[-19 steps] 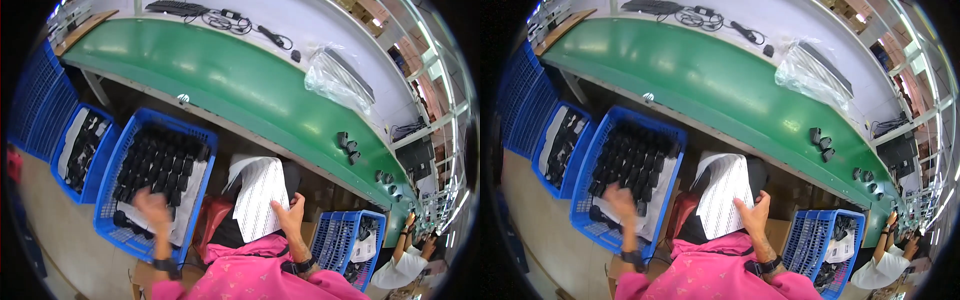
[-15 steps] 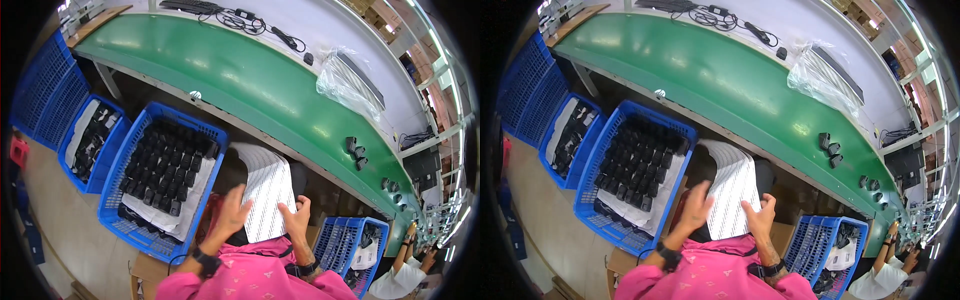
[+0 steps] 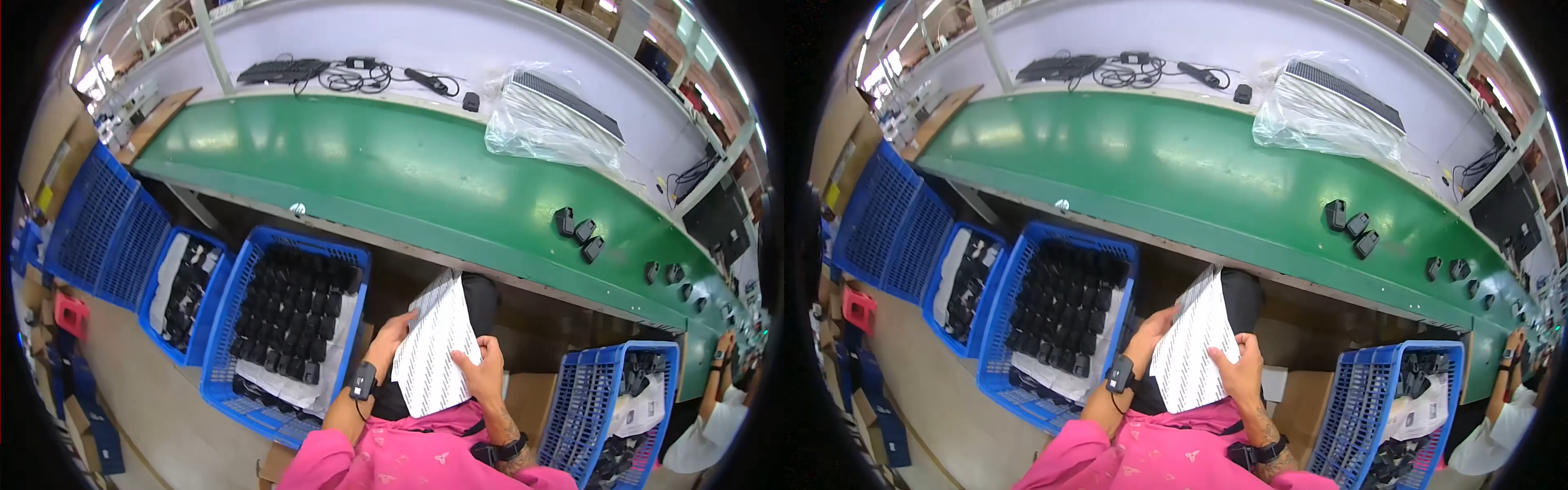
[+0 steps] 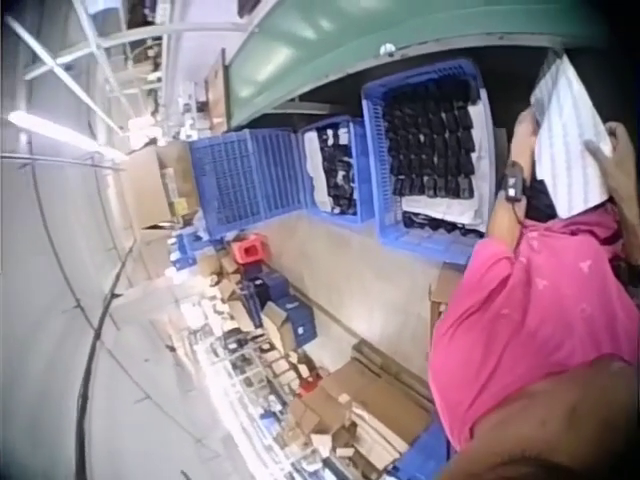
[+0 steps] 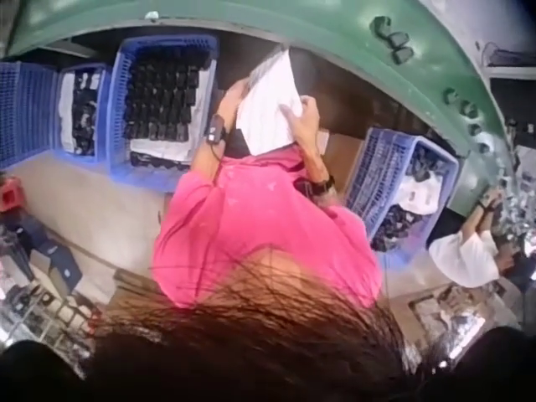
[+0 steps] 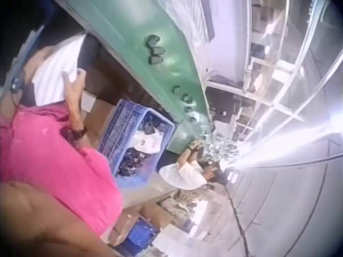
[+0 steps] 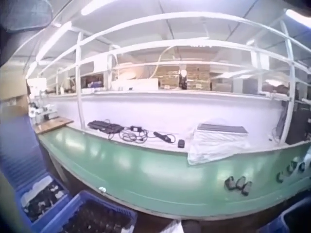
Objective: Sorting and packaging small electronic components into crates with protective foam.
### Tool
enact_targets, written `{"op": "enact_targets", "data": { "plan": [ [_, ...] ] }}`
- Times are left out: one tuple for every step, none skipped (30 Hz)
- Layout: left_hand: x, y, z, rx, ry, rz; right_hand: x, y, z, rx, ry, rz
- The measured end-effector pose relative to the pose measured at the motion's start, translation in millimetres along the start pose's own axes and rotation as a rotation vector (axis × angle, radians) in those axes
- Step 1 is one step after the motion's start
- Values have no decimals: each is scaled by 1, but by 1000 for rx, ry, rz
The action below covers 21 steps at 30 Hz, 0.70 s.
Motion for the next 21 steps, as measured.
{"op": "enact_targets", "data": {
  "plan": [
    [-9, -4, 12, -4, -10, -11, 1, 4, -2, 23, -26, 27],
    [-28, -9, 32, 19, -4, -11, 2, 6, -4, 56, -47, 53],
    [-54, -14, 53, 52, 16, -6, 3, 16, -7, 72, -41, 51],
    [-76, -11, 62, 71, 34, 17, 3, 26, -4, 32, -135, -21],
    [-93, 0, 44, 146, -9, 230, 6, 24, -2, -13, -237, -100],
    [-103, 3, 30, 123, -37, 271, 4, 21, -4, -12, -389, -133],
    [-122, 4, 30, 93, -62, 316, 1, 9, -6, -13, -646, 19],
    [-135, 7, 21, 108, -20, 378, 2, 15, -3, 165, -715, 21],
    [-142, 3, 15, 90, -20, 405, 2, 21, 1, 341, -787, 27],
    [-163, -6, 32, 115, -57, 490, 6, 22, 4, 327, -822, 21],
    [-181, -12, 43, 135, -91, 584, 10, 18, 6, 514, -873, 68],
    [-189, -15, 44, 169, -98, 579, 12, 13, 9, 699, -919, 125],
    [-200, -19, 49, 141, -91, 618, 15, 5, 12, 677, -966, 124],
    [-212, -25, 61, 195, -121, 645, 18, -5, 12, 551, -964, 57],
    [-223, -29, 71, 257, -149, 670, 21, -18, 14, 433, -956, -15],
    [-229, -31, 75, 282, -173, 690, 21, -36, 10, 392, -969, -198],
    [-233, -35, 75, 263, -160, 697, 14, -55, 0, 423, -997, -268],
    [-233, -37, 79, 367, -154, 693, 12, -76, -12, 478, -1018, -258],
    [-229, -47, 87, 477, -165, 660, 8, -89, -31, 529, -1006, -241],
    [-231, -51, 96, 531, -45, 681, 9, -87, -43, 438, -959, -332],
    [-239, -57, 119, 398, -25, 711, 18, -88, -49, 251, -901, -545]
  ]
}}
Point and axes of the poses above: each hand's wrist, its own x-axis towards the middle knuckle, its own z-axis out of the palm, y = z × x, the point moved 4 cm from there along x, towards the middle knuckle, and after that the axes turned 12 degrees about -x, right-handed, at the moved point
